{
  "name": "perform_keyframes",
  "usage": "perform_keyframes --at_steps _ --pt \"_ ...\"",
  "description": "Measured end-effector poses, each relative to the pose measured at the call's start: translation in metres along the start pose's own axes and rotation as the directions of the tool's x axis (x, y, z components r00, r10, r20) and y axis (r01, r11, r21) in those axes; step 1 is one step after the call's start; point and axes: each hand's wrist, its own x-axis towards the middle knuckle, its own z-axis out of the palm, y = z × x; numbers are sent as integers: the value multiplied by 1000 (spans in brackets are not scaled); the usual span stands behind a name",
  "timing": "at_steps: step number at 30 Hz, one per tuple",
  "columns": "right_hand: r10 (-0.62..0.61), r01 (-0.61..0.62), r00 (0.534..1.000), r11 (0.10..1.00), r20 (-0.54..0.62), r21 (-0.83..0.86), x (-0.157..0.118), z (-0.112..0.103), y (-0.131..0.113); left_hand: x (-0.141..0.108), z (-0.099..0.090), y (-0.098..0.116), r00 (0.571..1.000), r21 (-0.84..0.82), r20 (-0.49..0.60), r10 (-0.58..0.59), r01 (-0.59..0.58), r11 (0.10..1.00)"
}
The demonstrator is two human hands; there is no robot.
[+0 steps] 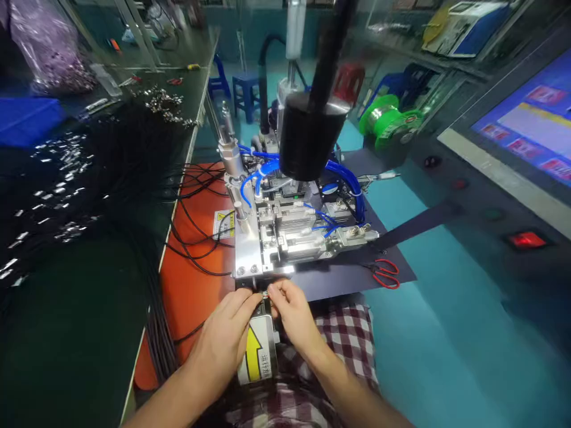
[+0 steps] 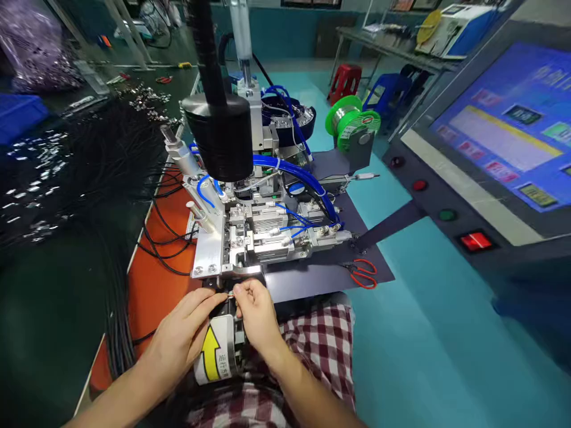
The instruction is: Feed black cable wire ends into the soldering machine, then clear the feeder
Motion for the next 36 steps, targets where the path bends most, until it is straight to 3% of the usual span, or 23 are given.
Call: perform_keyframes --at_steps 6,11,17,22,26,29,36 --pt "-140 110 984 964 -111 -240 -6 2 -7 0 7 0 999 99 -4 32 -32 995" --pt "18 -19 999 1000 -33 -18 -1 1 -6 -3 10 -1 1000 83 -11 14 -13 996" --pt "34 -32 999 995 -21 96 -1 0 -4 -5 10 -2 1000 44 -14 -8 9 999" --pt "18 -14 999 993 -38 120 -2 1 0 -18 0 -2 988 -79 10 -157 157 984" --pt "9 -4 999 994 -43 110 -1 3 1 -41 -5 2 949 93 21 -316 313 945" --pt "-9 14 999 995 -53 98 -1 3 0 -55 -4 8 925 250 4 -379 366 897" --pt "-31 37 998 996 -61 87 -1 3 0 -57 -1 5 950 400 -9 -313 290 869"
